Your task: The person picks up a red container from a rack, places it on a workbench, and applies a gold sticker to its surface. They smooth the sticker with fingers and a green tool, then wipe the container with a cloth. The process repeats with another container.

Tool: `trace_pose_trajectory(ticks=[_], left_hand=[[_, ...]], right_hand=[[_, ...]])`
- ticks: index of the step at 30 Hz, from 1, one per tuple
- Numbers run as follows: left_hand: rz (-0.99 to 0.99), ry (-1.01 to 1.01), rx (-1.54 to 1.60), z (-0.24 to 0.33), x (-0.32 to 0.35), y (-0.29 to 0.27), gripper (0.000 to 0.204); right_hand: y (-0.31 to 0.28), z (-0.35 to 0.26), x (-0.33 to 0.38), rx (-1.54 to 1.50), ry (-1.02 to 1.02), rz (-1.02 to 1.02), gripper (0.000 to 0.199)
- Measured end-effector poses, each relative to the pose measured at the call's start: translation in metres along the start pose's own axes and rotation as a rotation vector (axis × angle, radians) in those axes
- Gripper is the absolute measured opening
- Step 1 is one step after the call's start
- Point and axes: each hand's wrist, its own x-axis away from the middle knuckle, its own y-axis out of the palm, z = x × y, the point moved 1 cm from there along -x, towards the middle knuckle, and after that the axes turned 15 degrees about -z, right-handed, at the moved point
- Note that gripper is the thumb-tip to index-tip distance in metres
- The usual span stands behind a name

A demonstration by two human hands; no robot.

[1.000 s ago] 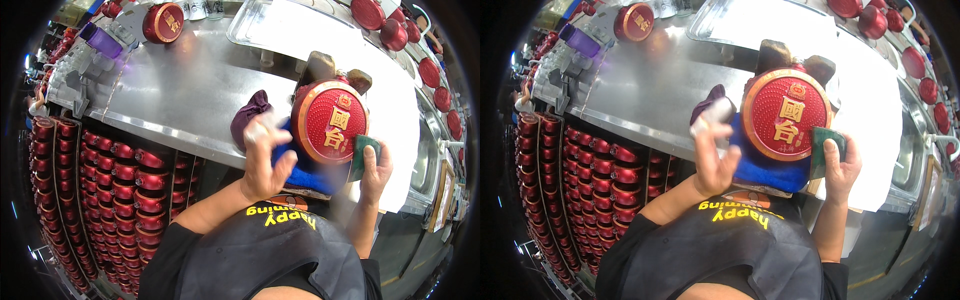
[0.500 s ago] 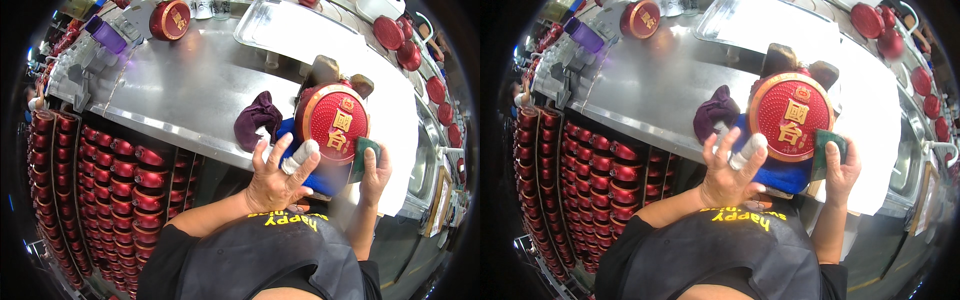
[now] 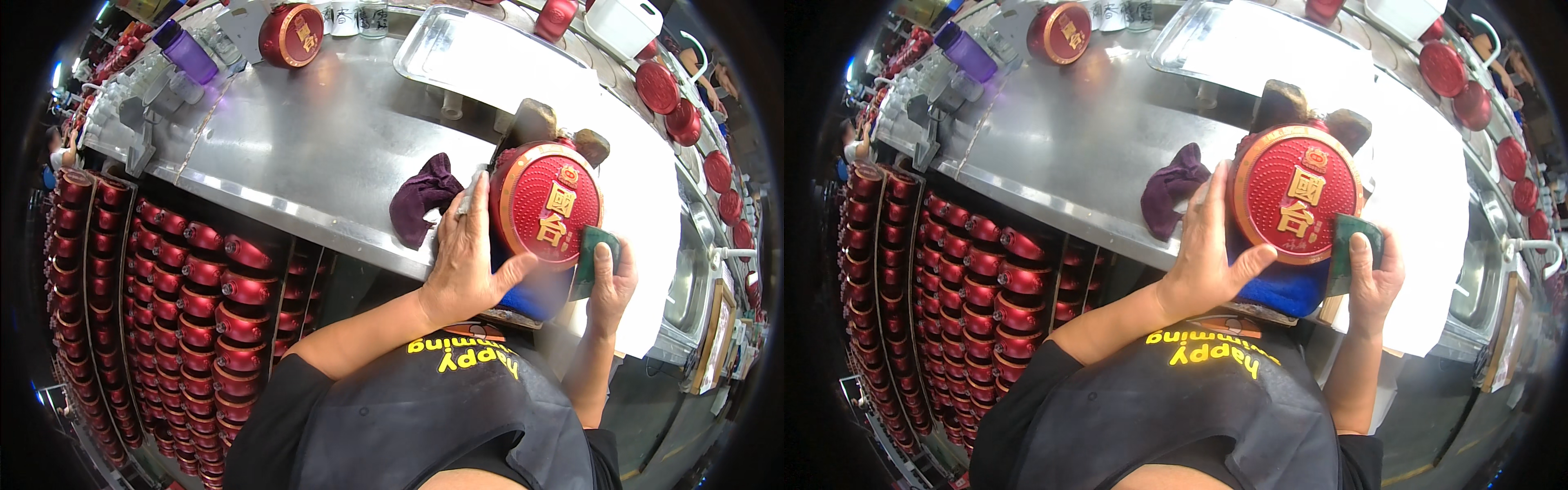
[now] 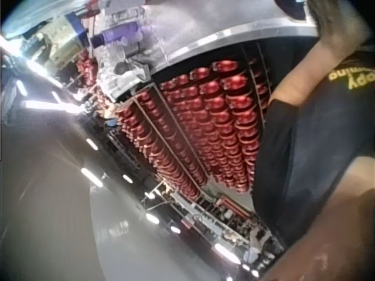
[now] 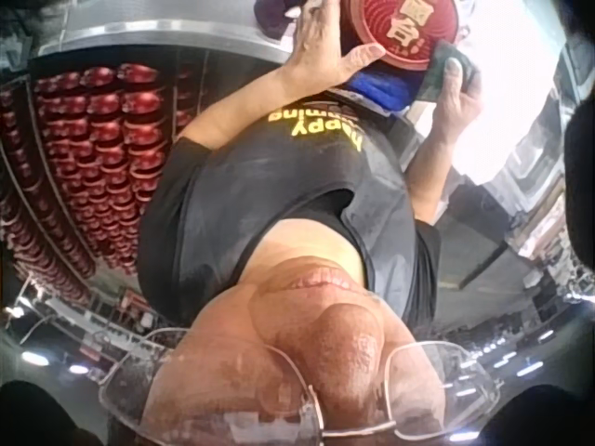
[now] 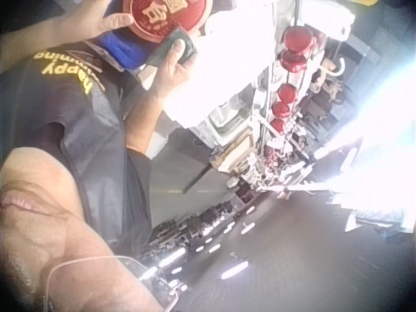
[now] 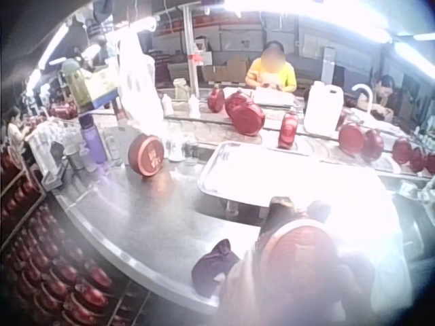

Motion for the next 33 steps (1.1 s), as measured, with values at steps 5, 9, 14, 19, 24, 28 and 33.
trace_pose_trajectory(ticks=[5, 9, 14, 19, 24, 28, 33], left_hand=[[-0.055, -0.087, 0.163, -0.005, -0.004, 0.000, 0.100], [-0.066, -0.081, 0.270, -0.008, -0.004, -0.003, 0.092], [-0.065, -0.093, 0.322, -0.005, -0.005, -0.005, 0.088], [-0.046, -0.088, 0.126, 0.003, -0.006, -0.004, 0.092], [-0.050, -0.061, 0.207, -0.003, -0.006, -0.004, 0.090], [-0.078, -0.049, 0.273, -0.013, -0.003, 0.001, 0.087], [0.020, -0.037, 0.205, -0.019, -0.001, 0.009, 0.078]], right_hand=[[-0.001, 0.001, 0.000, 0.023, -0.003, 0.004, 0.021], [-0.004, 0.003, 0.001, 0.065, -0.009, -0.033, 0.024], [-0.006, 0.006, 0.002, 0.061, -0.014, -0.028, 0.025], [-0.005, 0.006, 0.002, 0.059, -0.003, -0.013, 0.026], [-0.003, 0.007, 0.003, 0.027, -0.003, 0.016, 0.024], [-0.008, 0.008, 0.003, 0.066, 0.030, 0.034, 0.021], [-0.007, 0.016, -0.001, 0.065, 0.026, 0.013, 0.015]])
